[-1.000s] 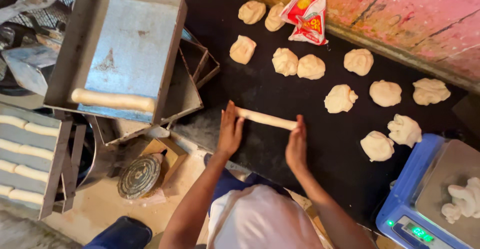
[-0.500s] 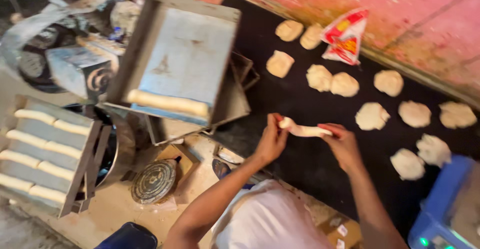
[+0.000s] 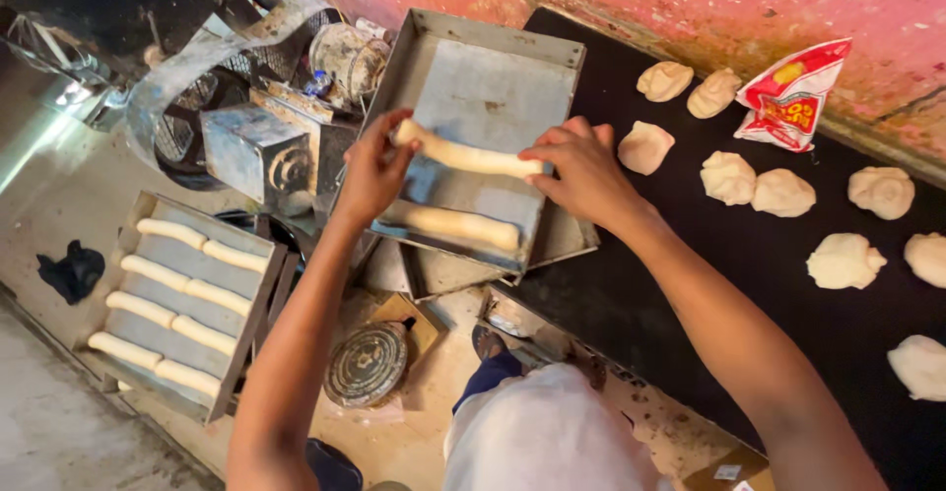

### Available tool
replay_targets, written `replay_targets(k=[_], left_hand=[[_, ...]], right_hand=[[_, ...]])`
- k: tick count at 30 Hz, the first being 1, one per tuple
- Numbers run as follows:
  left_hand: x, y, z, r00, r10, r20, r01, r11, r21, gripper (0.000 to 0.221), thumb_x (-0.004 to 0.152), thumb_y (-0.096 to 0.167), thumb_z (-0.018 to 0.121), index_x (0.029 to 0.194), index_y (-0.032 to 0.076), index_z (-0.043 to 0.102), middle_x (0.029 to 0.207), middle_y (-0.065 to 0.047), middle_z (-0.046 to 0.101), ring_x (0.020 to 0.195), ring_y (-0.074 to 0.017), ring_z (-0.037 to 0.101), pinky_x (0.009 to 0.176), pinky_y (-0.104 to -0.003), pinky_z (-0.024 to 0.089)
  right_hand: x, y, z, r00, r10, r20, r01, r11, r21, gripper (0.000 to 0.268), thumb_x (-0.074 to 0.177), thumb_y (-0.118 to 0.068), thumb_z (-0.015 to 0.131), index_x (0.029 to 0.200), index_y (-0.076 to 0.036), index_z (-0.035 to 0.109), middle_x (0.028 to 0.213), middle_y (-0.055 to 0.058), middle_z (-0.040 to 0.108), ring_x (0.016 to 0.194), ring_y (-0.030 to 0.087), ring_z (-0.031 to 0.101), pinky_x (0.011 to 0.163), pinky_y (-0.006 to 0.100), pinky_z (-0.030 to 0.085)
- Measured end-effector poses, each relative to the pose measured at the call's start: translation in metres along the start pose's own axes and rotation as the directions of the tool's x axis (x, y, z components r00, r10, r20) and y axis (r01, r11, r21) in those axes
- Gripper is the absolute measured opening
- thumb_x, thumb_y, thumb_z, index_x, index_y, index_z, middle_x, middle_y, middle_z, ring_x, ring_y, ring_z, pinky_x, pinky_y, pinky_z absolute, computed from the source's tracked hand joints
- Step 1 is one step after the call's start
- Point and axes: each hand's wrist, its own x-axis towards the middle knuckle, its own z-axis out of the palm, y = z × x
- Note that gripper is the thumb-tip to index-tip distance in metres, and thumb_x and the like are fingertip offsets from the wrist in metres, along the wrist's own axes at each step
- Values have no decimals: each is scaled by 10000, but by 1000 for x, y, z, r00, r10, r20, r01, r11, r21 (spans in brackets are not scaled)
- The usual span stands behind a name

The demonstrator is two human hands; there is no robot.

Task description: The person rolls individual pieces of dough into long cylindrical shapes by hand on a counter, and then places the shaped pieces into a metal baking tray.

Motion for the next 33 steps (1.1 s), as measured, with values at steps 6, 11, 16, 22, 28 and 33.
replay_targets(k=[6,11,16,22,28,33], left_hand=[[-8,-9,-45,873,413,-259,-218,805,551,429,927,4,631,1349,64,589,1401,-143,652,1304,-324,617,1004,-451,371],[-32,29,-71,938,162,-306,-135,985,107,263,1093,62,596,1342,-24,597,1295,-186,661,1209,-327,638,1062,-410,487],[-73,96,-4,946,324,-5,-322,938,-129,326,976,10,605,1302,-6,592,1253,-162,683,1144,-302,663,986,-385,522],[-117,194,64,625,551,553,196,575,-794,604,964,239,783,1482,89,512,1359,-170,691,1278,-315,676,1102,-458,543],[-120,222,84,503,701,506,185,484,-855,505,990,247,750,1410,81,526,1349,-166,691,1266,-312,673,1092,-449,540],[-137,252,116,442,757,480,184,447,-875,426,1011,253,723,1350,74,537,1341,-163,690,1256,-310,671,1083,-442,537]], right_hand=[[-10,9,7,949,-100,-300,51,985,-166,276,831,-267,752,1072,-137,790,1129,51,739,1151,259,550,946,462,323],[-53,159,38,799,458,-390,-334,877,345,272,1008,-308,683,1161,-94,752,1007,97,734,885,248,695,793,402,540],[-57,312,113,656,604,-452,-626,771,122,531,871,-487,808,1113,-20,742,1037,209,730,964,362,708,830,450,536],[-23,287,187,487,645,-589,-671,708,221,612,731,-501,859,1123,-87,635,1031,158,755,964,395,718,756,488,547],[-126,188,105,514,721,-465,-421,684,595,438,875,-234,858,1154,-45,578,1031,152,728,933,293,722,843,400,576],[-263,136,86,679,315,-663,-496,863,-98,461,903,-196,766,1296,-77,558,1442,159,597,1349,340,526,1134,527,343]])
